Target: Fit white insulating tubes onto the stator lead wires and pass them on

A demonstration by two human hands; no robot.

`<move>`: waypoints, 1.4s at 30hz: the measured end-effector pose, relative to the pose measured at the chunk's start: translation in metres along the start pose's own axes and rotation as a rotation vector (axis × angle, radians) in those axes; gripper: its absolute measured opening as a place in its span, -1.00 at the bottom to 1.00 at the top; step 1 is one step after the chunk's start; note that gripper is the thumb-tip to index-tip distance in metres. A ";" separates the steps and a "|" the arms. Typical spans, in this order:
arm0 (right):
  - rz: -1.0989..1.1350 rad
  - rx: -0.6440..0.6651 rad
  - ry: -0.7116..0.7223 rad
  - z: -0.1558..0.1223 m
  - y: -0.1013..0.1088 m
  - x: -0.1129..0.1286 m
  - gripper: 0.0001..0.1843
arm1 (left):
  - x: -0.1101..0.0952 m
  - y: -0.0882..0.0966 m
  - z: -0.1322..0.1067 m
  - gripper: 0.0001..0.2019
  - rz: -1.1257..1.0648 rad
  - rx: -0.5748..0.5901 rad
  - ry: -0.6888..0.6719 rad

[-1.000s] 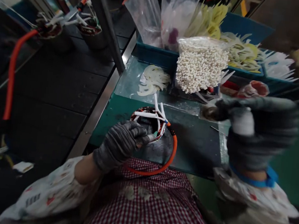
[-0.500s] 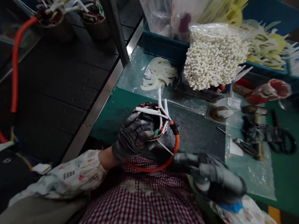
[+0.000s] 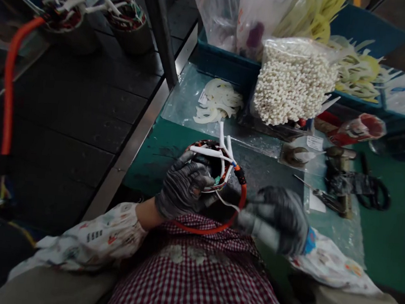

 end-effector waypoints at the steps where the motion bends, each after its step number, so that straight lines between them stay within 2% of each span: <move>1: -0.046 0.018 0.156 -0.003 -0.003 0.008 -0.86 | 0.000 -0.001 -0.001 -0.72 0.005 0.006 -0.013; 3: -0.212 0.032 0.447 -0.012 -0.013 0.020 -0.82 | 0.001 -0.003 -0.003 -0.69 0.020 0.008 -0.032; 4: -0.299 0.037 0.502 -0.015 -0.018 0.020 -0.78 | 0.001 -0.003 -0.003 -0.70 0.026 -0.004 -0.034; 5: -0.352 0.041 0.477 -0.014 -0.023 0.016 -0.76 | 0.001 -0.002 -0.003 -0.72 0.024 -0.024 -0.037; 10: -0.335 0.003 -0.056 0.013 -0.023 -0.016 -0.71 | 0.000 0.001 0.000 -0.80 -0.072 -0.047 -0.021; 12: -0.400 0.058 -0.191 0.029 -0.025 -0.020 -0.63 | 0.001 0.003 0.002 -0.80 -0.092 -0.044 -0.009; 15: -0.444 0.206 -0.306 0.049 -0.033 -0.023 -0.59 | 0.001 0.005 0.005 -0.86 -0.097 -0.056 -0.006; 17: -0.347 0.236 -0.363 0.055 -0.037 -0.026 -0.60 | 0.001 0.006 0.007 -0.86 -0.083 -0.076 -0.016; 18: -0.243 0.205 -0.392 0.056 -0.037 -0.027 -0.64 | 0.000 0.006 0.007 -0.86 -0.073 -0.087 -0.015; 21: 0.179 0.012 -0.500 0.050 -0.029 -0.033 -0.77 | -0.001 0.006 0.009 -0.89 -0.072 -0.086 -0.021; 22: 0.320 -0.014 -0.541 0.047 -0.027 -0.035 -0.78 | -0.001 0.006 0.009 -0.88 -0.076 -0.078 -0.023; 24: 0.526 0.052 -0.601 0.042 -0.026 -0.037 -0.78 | -0.001 0.006 0.007 -0.83 -0.078 -0.072 -0.029; 26: 0.584 0.145 -0.635 0.037 -0.025 -0.036 -0.78 | 0.001 0.005 0.004 -0.78 -0.078 -0.069 -0.021; 27: 0.563 0.150 -0.645 0.035 -0.023 -0.037 -0.79 | 0.002 0.005 0.003 -0.76 -0.080 -0.058 -0.014; 31: 0.428 0.021 -0.643 0.030 -0.018 -0.039 -0.86 | 0.005 0.002 -0.001 -0.76 -0.077 -0.024 0.012; 36: 0.435 -0.034 -0.595 0.028 -0.024 -0.038 -0.89 | 0.004 0.005 0.003 -0.81 -0.085 -0.022 -0.005; 39: 0.440 -0.004 -0.494 0.026 -0.026 -0.038 -0.90 | 0.005 0.005 0.005 -0.80 -0.087 -0.012 -0.002; 42: 0.382 0.137 -0.322 0.019 -0.034 -0.038 -0.82 | 0.005 0.005 0.004 -0.82 -0.090 -0.009 0.001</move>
Point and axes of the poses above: each hand's wrist, its own z-axis towards the middle knuckle, its own y-axis out of the back of the hand, x = y × z, the point moved 5 cm from there along z, towards the middle knuckle, and after that the axes turned 4 degrees about -y, right-handed, at the moved point
